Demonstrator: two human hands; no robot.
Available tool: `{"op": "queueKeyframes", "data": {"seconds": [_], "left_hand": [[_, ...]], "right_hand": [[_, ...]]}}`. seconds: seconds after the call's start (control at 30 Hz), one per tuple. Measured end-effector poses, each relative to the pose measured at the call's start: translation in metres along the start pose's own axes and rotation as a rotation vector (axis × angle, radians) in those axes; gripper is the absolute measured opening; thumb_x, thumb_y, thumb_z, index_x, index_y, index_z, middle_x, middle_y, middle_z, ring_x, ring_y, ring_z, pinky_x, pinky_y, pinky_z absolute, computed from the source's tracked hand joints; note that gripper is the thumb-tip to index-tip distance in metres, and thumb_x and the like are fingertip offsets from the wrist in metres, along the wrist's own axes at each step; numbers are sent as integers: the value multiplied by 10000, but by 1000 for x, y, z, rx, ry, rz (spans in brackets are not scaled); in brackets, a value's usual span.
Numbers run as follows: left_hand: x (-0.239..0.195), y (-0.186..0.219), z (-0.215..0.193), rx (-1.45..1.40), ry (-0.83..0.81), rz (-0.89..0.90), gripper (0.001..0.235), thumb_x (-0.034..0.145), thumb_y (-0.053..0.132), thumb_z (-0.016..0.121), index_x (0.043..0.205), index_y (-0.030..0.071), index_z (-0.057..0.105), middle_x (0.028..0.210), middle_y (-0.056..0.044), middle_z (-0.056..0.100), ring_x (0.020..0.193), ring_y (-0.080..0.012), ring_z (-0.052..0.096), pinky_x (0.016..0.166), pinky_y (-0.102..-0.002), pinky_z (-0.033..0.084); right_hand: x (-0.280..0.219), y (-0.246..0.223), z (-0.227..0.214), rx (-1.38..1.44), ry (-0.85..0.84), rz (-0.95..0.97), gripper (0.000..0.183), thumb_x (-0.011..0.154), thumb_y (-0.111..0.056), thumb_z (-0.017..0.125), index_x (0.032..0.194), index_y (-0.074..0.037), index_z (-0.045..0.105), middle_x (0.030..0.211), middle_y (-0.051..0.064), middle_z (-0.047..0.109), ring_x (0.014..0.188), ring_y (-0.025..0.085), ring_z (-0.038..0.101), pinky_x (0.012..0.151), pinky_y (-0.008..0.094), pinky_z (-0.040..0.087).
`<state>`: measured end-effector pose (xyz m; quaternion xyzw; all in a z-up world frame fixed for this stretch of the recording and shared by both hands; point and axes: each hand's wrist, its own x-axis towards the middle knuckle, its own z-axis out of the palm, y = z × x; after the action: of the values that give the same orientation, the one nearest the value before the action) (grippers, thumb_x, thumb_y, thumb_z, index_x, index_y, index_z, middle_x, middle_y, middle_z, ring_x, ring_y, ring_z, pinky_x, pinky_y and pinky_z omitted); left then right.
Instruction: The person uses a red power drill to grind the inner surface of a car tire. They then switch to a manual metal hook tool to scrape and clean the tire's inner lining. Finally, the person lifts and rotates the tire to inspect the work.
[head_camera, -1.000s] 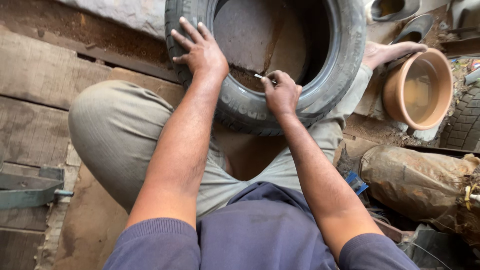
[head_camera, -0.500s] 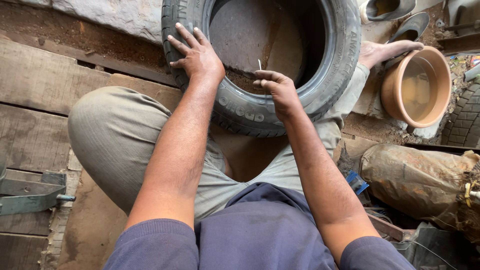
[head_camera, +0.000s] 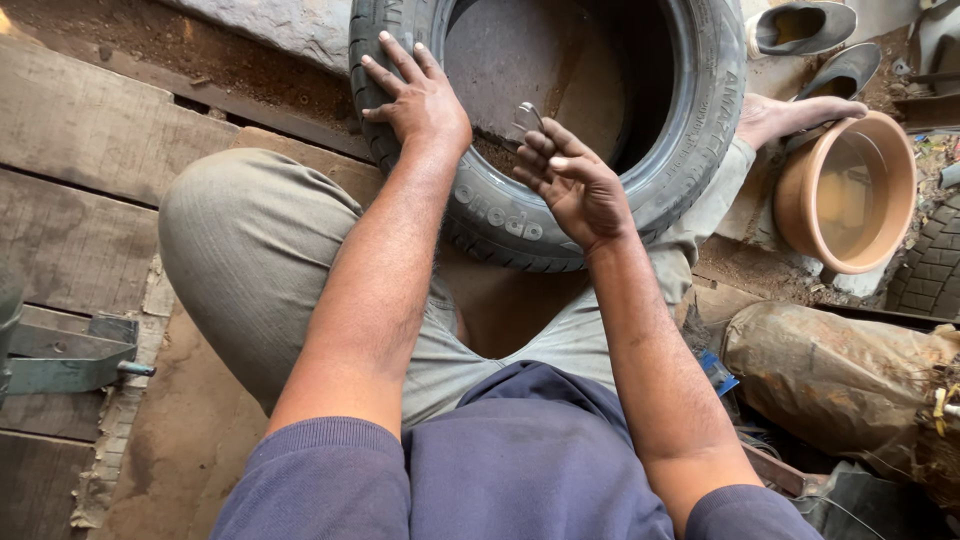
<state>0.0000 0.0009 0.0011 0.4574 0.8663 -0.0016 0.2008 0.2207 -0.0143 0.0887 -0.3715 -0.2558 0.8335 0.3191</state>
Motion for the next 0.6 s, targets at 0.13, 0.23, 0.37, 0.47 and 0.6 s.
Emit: {"op": "queueKeyframes", "data": {"seconds": [0.13, 0.23, 0.37, 0.47, 0.6], "left_hand": [[-3, 0, -4, -12, -13, -2, 1026, 884, 331, 755, 1647, 54, 128, 1608, -376, -107, 1458, -680, 25, 1003, -804, 414], [-4, 0, -5, -5, -4, 0, 1031, 879, 326, 763, 1649, 55, 132, 1606, -383, -105, 1455, -685, 28, 997, -806, 416], [-3, 0, -4, -21, -13, -1, 1049, 866, 326, 775, 1652, 67, 131, 1616, -376, -102, 1462, -675, 29, 1013, -804, 404], [0, -2, -4, -36, -13, -5, 1059, 853, 308, 783, 1651, 74, 128, 1622, -364, -103, 1464, -665, 27, 1039, -806, 373], [-2, -1, -7, -21, -42, 5, 1069, 851, 293, 784, 1659, 81, 117, 1638, -345, -99, 1496, -622, 29, 1084, -812, 315]], "right_hand": [[18, 22, -19, -389, 89, -76, 552, 858, 80, 665, 1396, 23, 557, 1230, 144, 704, 1124, 273, 702, 1017, 434, 578], [24, 46, -37, -630, 120, -73, 496, 859, 79, 646, 1353, 45, 613, 1203, 132, 750, 1010, 256, 754, 886, 371, 605], [42, 57, -54, -817, 231, -141, 382, 907, 49, 622, 1285, 40, 676, 1109, 134, 771, 887, 223, 761, 822, 329, 626], [51, 29, -63, -795, 279, -241, 331, 933, 28, 621, 1256, 44, 694, 1078, 140, 777, 860, 197, 779, 810, 304, 631], [52, -7, -70, -862, 422, -201, 313, 938, -7, 638, 1245, 16, 693, 1054, 108, 783, 842, 149, 758, 746, 279, 604]]}}
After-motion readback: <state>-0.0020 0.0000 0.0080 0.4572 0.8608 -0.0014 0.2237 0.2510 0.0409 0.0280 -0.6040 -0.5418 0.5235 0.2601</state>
